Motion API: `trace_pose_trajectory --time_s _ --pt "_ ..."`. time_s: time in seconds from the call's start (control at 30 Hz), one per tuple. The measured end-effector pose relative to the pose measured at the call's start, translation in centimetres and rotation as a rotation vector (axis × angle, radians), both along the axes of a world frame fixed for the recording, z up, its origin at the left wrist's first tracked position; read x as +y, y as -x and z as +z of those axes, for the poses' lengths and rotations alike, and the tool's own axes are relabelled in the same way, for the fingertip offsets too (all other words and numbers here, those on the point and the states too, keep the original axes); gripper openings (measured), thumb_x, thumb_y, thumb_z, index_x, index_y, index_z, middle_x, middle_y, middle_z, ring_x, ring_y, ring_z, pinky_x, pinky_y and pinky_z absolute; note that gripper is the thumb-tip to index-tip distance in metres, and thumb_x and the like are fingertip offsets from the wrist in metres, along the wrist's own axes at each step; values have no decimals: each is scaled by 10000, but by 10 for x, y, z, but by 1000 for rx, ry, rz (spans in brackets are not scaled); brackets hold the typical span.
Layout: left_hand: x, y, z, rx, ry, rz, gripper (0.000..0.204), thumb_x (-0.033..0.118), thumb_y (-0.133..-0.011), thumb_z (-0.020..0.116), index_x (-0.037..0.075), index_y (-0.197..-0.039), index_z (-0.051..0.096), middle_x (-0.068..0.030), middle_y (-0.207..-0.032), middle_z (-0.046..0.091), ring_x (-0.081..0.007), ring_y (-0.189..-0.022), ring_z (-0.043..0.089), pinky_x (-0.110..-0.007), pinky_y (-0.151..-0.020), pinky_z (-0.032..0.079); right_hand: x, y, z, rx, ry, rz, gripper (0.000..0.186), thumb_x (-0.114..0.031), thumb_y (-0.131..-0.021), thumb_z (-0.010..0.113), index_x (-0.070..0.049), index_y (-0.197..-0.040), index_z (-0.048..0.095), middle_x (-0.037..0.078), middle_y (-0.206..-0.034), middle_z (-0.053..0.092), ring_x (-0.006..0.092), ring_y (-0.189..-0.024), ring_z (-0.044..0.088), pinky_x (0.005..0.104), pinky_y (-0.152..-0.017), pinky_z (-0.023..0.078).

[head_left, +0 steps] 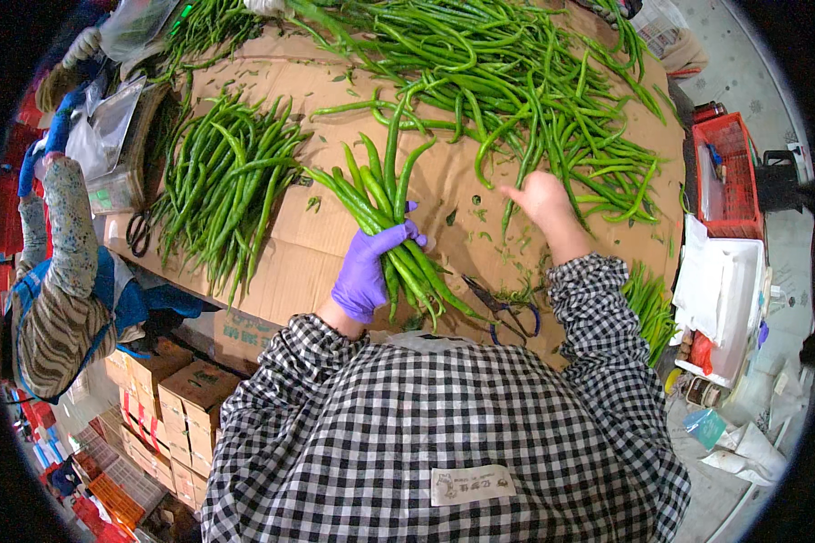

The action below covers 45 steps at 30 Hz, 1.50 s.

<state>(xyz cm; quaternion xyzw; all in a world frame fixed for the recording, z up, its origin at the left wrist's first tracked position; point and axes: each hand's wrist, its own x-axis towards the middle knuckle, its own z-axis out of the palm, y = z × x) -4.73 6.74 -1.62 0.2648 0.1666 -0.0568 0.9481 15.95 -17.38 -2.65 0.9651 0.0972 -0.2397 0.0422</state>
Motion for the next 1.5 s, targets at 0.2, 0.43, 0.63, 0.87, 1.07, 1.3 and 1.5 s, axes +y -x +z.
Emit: trace_pose_trajectory --time_s 0.2,0.43,0.63,0.87,1.07,1.3,1.5 --pt "2 1 -4 -27 95 -19 521 123 -880 627 -5 -1348 438 -76 -996 604 -219 -916 619 -363 -879 525 -8 42 -9 18 -997 -452 294 -295 -990 527 -20 -921 605 88 -829 666 161 -720 630 310 -625 497" --pt "-4 -5 5 -100 153 -146 583 192 -873 619 28 -1397 421 -188 -1407 491 -292 -1207 545 -387 -993 473 18 134 47 346 -1470 -285 203 -221 -1033 480 -37 -982 550 -8 -714 559 71 -613 496 238 -542 401" --pt "-15 -10 13 -212 131 -227 695 302 -897 556 0 -1479 328 -198 -1484 420 -335 -1335 459 -443 -1116 382 39 145 73 638 -1254 -332 217 -206 -1027 497 -31 -932 583 -17 -701 559 57 -532 473 216 -474 384" --pt "-21 -15 -3 -49 329 -177 549 201 -931 533 3 -1428 411 -159 -1300 591 -308 -1248 542 -454 -1089 414 45 138 60 800 -1273 -282 215 -228 -997 563 -38 -924 634 -23 -677 588 58 -530 521 206 -446 376" --pt "-16 -14 -11 -118 400 -101 554 128 -878 600 27 -1391 417 -72 -1035 577 -245 -975 594 -436 -1000 474 -4 59 17 -164 -763 -107 313 -335 -923 648 -26 -920 697 106 -706 659 251 -648 627 384 -649 506" --pt "-10 -10 -10 -107 395 -66 558 118 -875 591 33 -1398 415 -78 -1061 582 -240 -976 598 -453 -1006 465 -53 -26 -20 -612 -345 -44 330 -290 -867 703 6 -1000 639 186 -948 666 360 -888 647 450 -785 529" --pt "-9 -8 -14 -81 397 -76 568 117 -881 587 31 -1413 408 -79 -1089 595 -231 -992 601 -431 -1011 471 -53 -38 -19 -562 -263 79 317 -275 -863 706 11 -981 639 175 -882 647 349 -849 646 449 -760 526"
